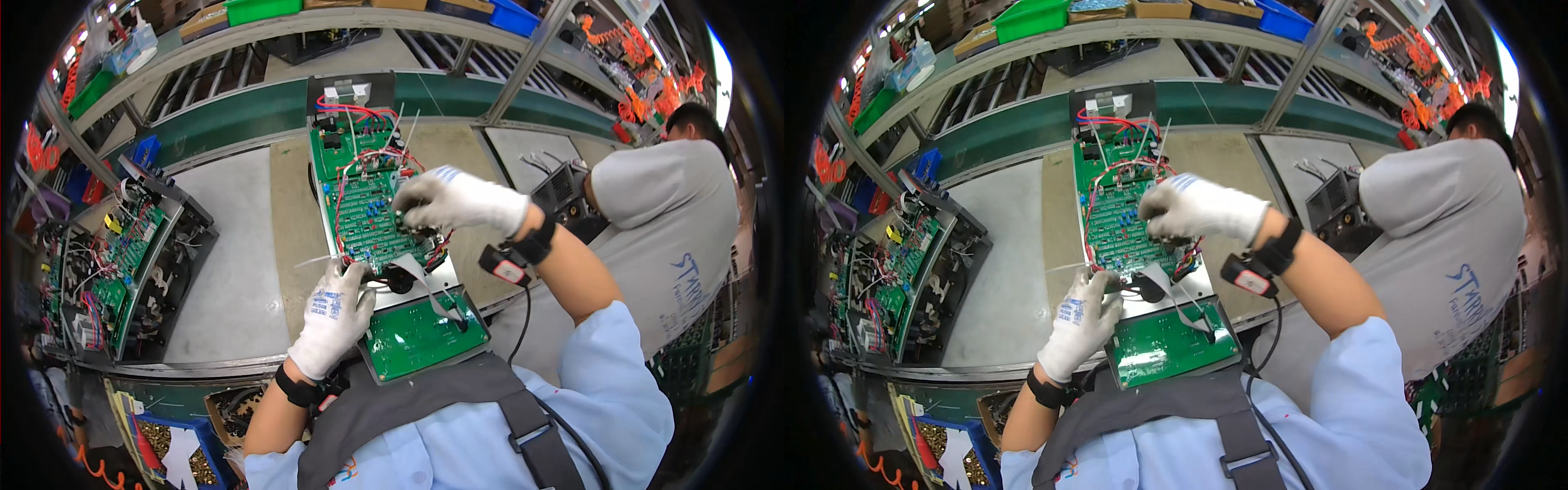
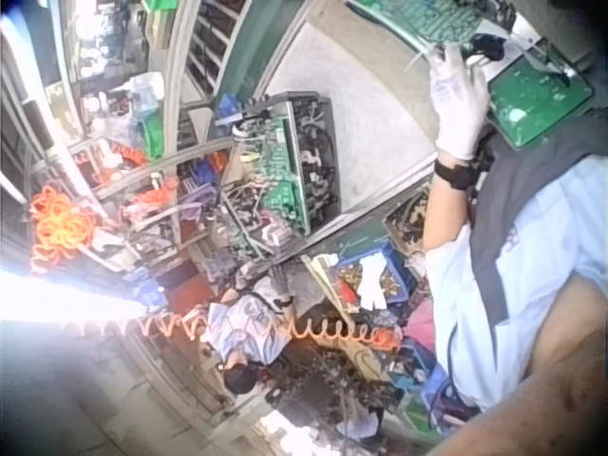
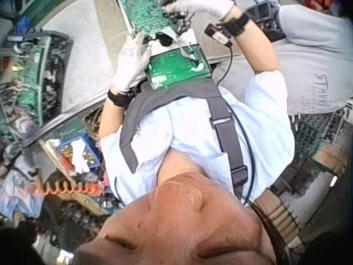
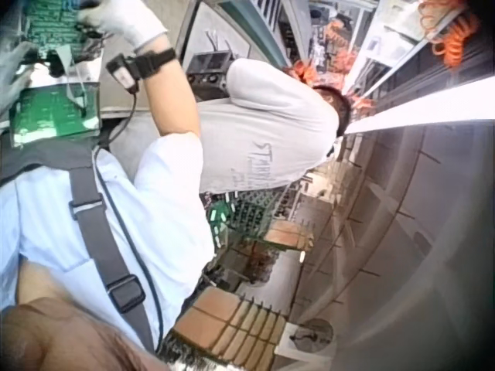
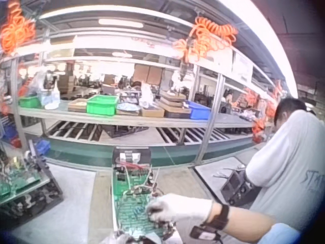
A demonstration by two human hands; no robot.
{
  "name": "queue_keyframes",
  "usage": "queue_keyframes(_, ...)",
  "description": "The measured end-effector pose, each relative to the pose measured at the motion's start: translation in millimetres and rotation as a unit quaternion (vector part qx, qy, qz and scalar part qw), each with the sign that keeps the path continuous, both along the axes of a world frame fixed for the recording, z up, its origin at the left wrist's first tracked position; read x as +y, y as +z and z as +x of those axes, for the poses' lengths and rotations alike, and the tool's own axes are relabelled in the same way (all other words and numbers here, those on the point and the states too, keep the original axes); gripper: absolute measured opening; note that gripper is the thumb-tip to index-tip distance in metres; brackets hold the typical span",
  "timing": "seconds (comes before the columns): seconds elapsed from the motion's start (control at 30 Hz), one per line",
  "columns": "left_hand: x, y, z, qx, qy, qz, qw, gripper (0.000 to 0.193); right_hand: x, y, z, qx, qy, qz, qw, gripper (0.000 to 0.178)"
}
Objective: Assembling and wiring electronic components into a solar inverter or power converter unit on an assembly line.
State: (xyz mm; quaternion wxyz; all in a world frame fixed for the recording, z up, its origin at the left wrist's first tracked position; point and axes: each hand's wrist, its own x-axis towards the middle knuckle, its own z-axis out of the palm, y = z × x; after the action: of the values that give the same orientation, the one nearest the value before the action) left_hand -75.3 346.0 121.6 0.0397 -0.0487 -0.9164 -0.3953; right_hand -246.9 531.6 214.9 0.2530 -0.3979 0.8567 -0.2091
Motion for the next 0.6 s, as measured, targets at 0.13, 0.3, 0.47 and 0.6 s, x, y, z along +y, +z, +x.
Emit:
queue_keyframes(0.13, 10, 20, -4, -0.013, -0.013, -0.166, 0.986, 0.028, 44, -5, 30, -0.04, -0.138, -0.208, 0.968, 0.031)
queue_keyframes(0.3, 32, 25, -44, 0.005, -0.065, -0.183, 0.981, 0.018, 36, -17, 86, 0.284, 0.02, -0.062, 0.957, 0.078)
queue_keyframes(0.47, 26, 24, -51, -0.035, -0.072, -0.187, 0.979, 0.021, 30, -40, 77, 0.214, -0.058, 0.027, 0.975, 0.036)
queue_keyframes(0.6, 29, 27, -60, -0.054, -0.085, -0.222, 0.97, 0.023, 26, -37, 66, 0.182, -0.065, 0.082, 0.978, 0.026)
